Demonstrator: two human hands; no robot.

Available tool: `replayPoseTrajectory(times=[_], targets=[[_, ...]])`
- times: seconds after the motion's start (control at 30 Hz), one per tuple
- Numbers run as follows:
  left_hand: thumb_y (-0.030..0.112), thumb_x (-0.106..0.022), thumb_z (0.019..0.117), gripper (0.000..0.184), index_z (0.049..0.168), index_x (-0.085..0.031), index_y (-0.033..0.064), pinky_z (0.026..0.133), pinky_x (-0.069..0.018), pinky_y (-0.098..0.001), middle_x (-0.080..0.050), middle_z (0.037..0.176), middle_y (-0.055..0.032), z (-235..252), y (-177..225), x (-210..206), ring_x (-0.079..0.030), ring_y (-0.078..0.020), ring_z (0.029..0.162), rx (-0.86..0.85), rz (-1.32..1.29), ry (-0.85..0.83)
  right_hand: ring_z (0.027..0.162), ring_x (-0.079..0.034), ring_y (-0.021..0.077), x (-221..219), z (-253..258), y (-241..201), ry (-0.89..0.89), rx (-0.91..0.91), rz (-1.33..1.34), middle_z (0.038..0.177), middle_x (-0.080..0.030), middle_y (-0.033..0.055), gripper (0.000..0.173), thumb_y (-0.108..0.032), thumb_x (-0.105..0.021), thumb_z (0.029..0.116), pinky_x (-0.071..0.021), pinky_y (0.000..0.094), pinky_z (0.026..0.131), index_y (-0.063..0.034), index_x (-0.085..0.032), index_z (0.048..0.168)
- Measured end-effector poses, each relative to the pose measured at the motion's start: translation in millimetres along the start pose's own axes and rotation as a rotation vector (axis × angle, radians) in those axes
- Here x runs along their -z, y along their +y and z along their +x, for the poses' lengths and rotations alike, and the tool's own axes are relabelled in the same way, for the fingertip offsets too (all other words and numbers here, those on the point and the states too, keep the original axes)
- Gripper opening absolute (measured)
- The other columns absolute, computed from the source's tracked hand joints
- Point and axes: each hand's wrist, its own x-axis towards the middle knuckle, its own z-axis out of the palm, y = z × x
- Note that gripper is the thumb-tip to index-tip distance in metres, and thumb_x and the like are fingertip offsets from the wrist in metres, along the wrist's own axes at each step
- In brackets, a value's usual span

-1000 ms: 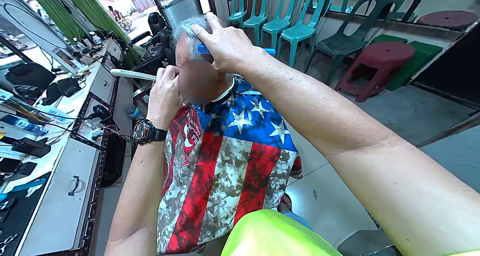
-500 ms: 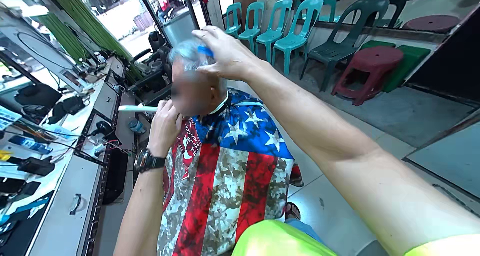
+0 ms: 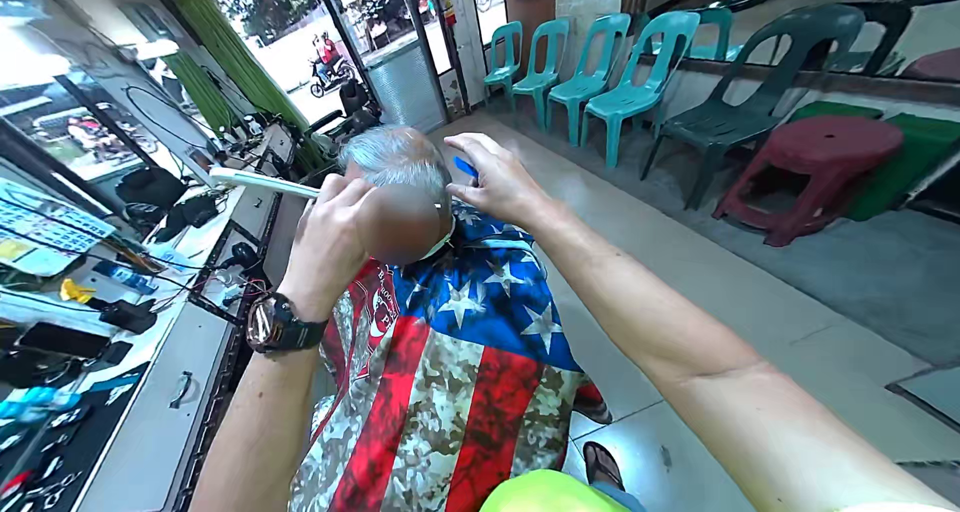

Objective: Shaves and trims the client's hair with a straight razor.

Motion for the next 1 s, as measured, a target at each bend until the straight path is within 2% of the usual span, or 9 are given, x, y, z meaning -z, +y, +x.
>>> replayPoseTrajectory(times=[0.13, 0.27, 0.33, 0.53, 0.67, 1.0], targets=[[0.013, -0.051, 0.106, 0.02, 0.113, -0.069, 0.0126, 0.082, -0.052, -0.0517, -0.069, 0.111, -0.0084, 25, 11, -9, -0.061, -0.0343, 0.111, -0.026, 0.123, -0.174, 0.098, -0.069, 0.0287, -11, 9, 13, -0.077, 0.033, 0.022, 0.154, -0.045, 0.0174, 0.083, -0.028, -0.082, 0.0864, -0.0604, 0.0463, 0.081, -0.0083, -0.041, 0.156], [0.008, -0.051, 0.1045, 0.019, 0.111, -0.069, 0.0098, 0.085, -0.0513, -0.0528, -0.069, 0.115, -0.0103, 34, 13, -18, -0.062, -0.0362, 0.112, -0.073, 0.207, -0.248, 0.108, -0.069, 0.0333, -21, 18, 19, -0.141, 0.042, 0.011, 0.161, -0.037, 0.0149, 0.101, -0.036, -0.088, 0.0803, -0.0599, 0.0524, 0.086, -0.014, -0.032, 0.161], [0.007, -0.051, 0.1046, 0.018, 0.11, -0.069, 0.0093, 0.087, -0.0511, -0.0518, -0.069, 0.117, -0.0096, 36, 12, -22, -0.062, -0.0355, 0.112, -0.088, 0.24, -0.256, 0.108, -0.069, 0.0335, -23, 19, 21, -0.174, 0.039, 0.02, 0.164, -0.035, 0.0135, 0.105, -0.038, -0.088, 0.079, -0.0594, 0.0539, 0.086, -0.0159, -0.029, 0.163], [0.006, -0.052, 0.1043, 0.018, 0.109, -0.068, 0.0085, 0.082, -0.0517, -0.0515, -0.068, 0.116, -0.0103, 40, 13, -24, -0.062, -0.0359, 0.11, -0.085, 0.271, -0.287, 0.107, -0.069, 0.0338, -31, 22, 24, -0.169, 0.069, 0.041, 0.164, -0.033, 0.0148, 0.109, -0.036, -0.089, 0.077, -0.0598, 0.0522, 0.084, -0.0133, -0.027, 0.163], [0.004, -0.052, 0.1036, 0.018, 0.109, -0.068, 0.008, 0.085, -0.0515, -0.0522, -0.068, 0.117, -0.0112, 41, 12, -25, -0.062, -0.0362, 0.111, -0.074, 0.276, -0.309, 0.103, -0.07, 0.0333, -33, 22, 23, -0.165, 0.087, 0.049, 0.165, -0.032, 0.0154, 0.109, -0.035, -0.09, 0.0768, -0.0602, 0.0506, 0.082, -0.0118, -0.027, 0.163], [0.003, -0.052, 0.1029, 0.017, 0.107, -0.068, 0.0072, 0.079, -0.0511, -0.0524, -0.066, 0.116, -0.0123, 37, 11, -28, -0.062, -0.0374, 0.109, -0.07, 0.286, -0.321, 0.098, -0.071, 0.0325, -37, 25, 22, -0.192, 0.094, 0.033, 0.166, -0.029, 0.0151, 0.109, -0.035, -0.089, 0.0774, -0.0603, 0.0501, 0.079, -0.0126, -0.026, 0.163]])
